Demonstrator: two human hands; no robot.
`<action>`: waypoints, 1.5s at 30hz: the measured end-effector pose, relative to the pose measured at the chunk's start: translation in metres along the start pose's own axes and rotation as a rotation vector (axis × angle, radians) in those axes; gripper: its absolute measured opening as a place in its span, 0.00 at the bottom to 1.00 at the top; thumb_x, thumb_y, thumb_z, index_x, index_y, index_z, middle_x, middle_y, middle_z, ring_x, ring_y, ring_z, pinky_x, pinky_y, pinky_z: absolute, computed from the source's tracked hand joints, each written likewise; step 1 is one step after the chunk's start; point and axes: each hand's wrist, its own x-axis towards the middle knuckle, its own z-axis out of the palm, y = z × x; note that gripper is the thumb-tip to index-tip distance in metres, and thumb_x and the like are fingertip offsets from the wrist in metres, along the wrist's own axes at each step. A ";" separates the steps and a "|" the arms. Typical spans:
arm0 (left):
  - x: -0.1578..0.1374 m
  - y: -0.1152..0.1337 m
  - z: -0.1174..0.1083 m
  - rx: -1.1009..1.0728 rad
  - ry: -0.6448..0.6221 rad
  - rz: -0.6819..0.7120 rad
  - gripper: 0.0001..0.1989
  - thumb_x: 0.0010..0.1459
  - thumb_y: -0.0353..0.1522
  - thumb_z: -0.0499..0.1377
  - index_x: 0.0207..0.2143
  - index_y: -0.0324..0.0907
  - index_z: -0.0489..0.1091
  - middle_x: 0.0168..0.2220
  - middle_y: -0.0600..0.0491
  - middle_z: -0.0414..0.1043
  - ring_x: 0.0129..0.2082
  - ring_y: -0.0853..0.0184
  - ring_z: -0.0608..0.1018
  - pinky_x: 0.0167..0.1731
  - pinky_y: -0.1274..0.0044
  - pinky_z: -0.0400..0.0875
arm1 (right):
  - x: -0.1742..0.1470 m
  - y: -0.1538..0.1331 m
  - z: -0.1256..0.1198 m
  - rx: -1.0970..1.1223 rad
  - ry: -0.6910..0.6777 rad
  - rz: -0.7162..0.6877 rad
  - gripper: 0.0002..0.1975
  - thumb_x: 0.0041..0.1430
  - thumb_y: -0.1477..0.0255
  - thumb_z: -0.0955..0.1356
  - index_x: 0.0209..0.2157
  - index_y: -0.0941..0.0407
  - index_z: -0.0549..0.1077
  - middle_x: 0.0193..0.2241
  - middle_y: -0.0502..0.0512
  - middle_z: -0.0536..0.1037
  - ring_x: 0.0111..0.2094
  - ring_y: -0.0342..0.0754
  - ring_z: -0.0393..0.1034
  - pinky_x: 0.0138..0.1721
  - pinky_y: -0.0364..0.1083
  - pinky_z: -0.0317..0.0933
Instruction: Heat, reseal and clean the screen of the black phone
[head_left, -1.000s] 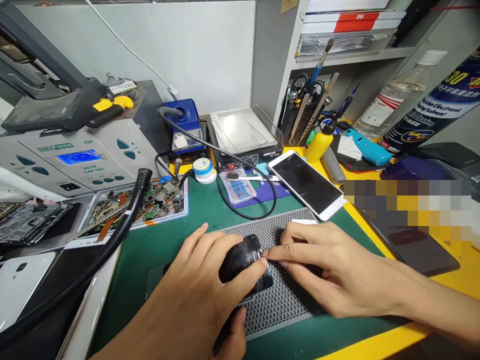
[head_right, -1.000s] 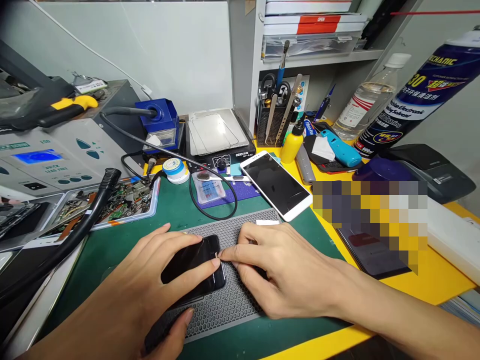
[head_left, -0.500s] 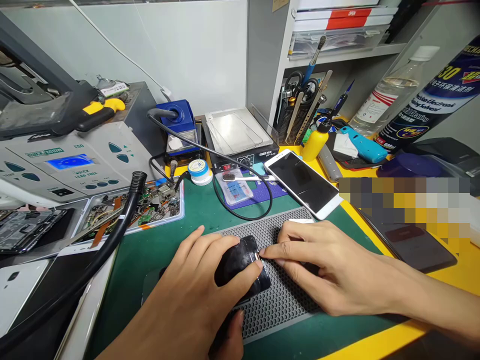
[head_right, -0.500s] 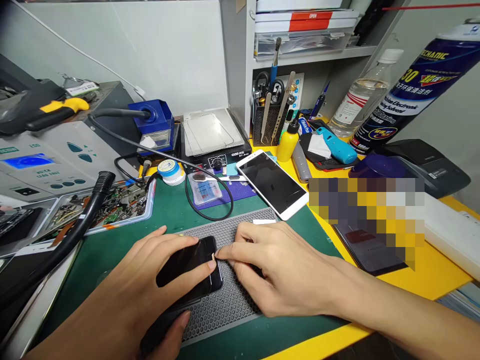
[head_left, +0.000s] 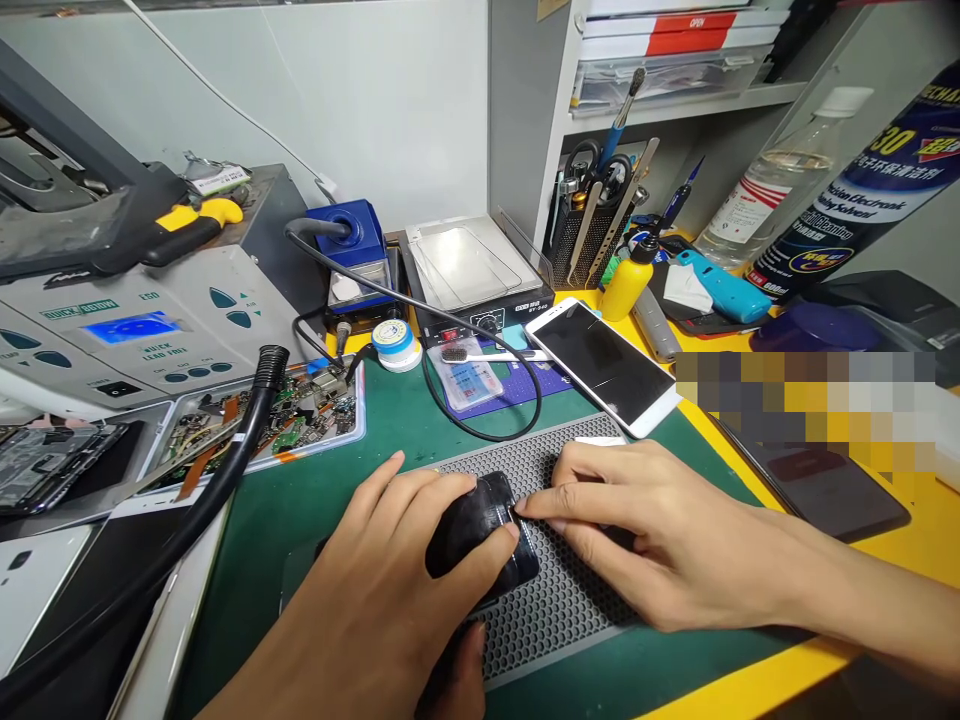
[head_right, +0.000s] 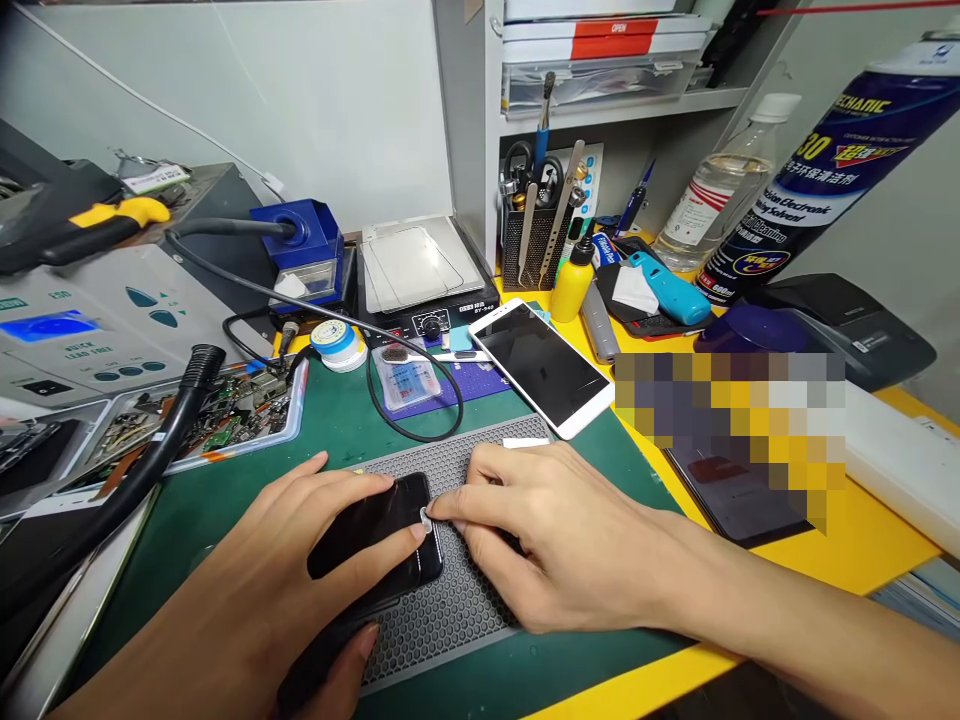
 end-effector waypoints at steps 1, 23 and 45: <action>0.000 0.000 0.000 0.001 -0.006 -0.001 0.19 0.61 0.35 0.57 0.55 0.51 0.71 0.56 0.45 0.69 0.59 0.54 0.70 0.63 0.48 0.59 | 0.000 0.000 0.000 -0.001 -0.001 0.002 0.17 0.65 0.79 0.63 0.50 0.56 0.78 0.31 0.54 0.71 0.29 0.45 0.64 0.30 0.45 0.54; 0.000 0.003 -0.002 -0.008 -0.035 -0.031 0.20 0.58 0.34 0.58 0.54 0.50 0.71 0.55 0.46 0.69 0.56 0.54 0.72 0.64 0.48 0.57 | 0.000 0.000 0.000 -0.032 -0.001 -0.025 0.17 0.65 0.80 0.63 0.50 0.55 0.77 0.31 0.54 0.71 0.29 0.45 0.66 0.30 0.45 0.55; -0.003 0.002 0.002 0.048 0.001 -0.016 0.24 0.57 0.32 0.57 0.57 0.48 0.68 0.56 0.47 0.69 0.59 0.54 0.69 0.64 0.50 0.57 | -0.002 0.000 0.000 -0.083 -0.021 -0.046 0.17 0.64 0.78 0.63 0.51 0.53 0.77 0.32 0.54 0.71 0.29 0.46 0.65 0.30 0.45 0.55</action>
